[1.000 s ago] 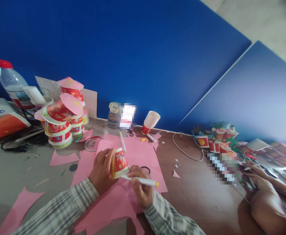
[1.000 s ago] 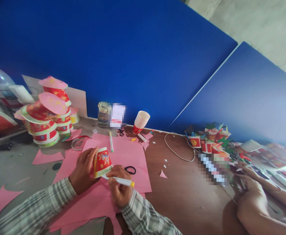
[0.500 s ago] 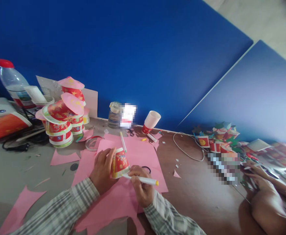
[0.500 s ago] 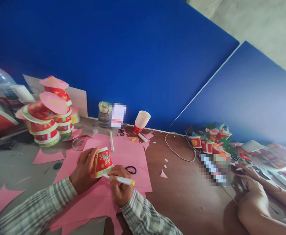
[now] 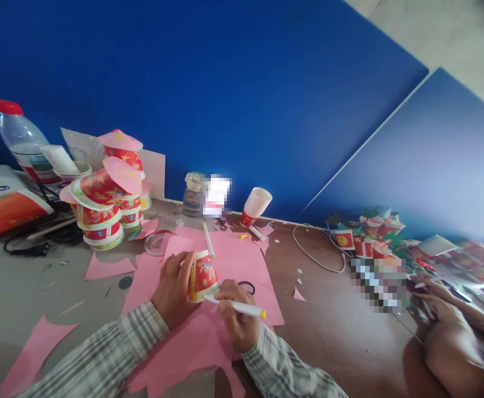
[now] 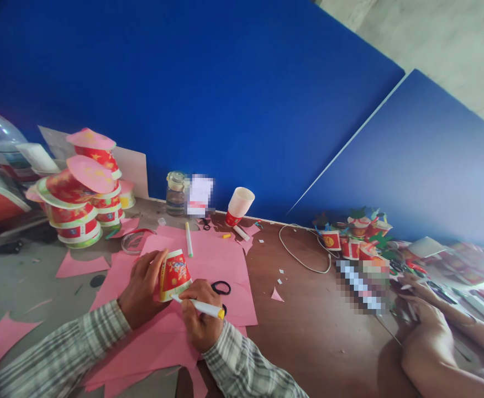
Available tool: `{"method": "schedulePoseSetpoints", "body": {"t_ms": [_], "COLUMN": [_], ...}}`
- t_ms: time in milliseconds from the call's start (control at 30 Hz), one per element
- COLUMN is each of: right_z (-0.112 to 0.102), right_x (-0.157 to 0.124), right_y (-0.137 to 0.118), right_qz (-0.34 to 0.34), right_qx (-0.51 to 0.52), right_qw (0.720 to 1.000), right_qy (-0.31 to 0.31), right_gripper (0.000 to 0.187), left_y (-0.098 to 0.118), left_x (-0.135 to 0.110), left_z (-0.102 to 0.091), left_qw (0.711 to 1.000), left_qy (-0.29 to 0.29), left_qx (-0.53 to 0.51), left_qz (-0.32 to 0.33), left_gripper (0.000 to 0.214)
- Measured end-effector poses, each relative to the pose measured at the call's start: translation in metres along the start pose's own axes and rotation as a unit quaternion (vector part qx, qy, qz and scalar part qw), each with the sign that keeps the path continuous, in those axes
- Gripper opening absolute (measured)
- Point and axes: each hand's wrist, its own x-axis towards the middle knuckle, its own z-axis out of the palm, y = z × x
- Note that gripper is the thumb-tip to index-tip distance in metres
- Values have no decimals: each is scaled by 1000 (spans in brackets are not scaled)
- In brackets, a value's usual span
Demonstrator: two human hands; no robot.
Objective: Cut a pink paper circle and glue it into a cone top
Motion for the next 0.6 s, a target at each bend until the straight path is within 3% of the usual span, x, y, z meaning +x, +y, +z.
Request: {"method": "schedulePoseSetpoints", "body": {"t_ms": [600], "right_z": [-2], "right_x": [0], "right_y": [4], "right_qz": [17], "right_qx": [19], "right_qw": [1000], "right_qy": [-12], "right_gripper": [16], "left_y": [0], "left_x": [-1], "left_z": [0], "left_qw": [1000], "left_qy": [-7], "left_qx": [11], "left_qz": [-2], "left_gripper": [88]}}
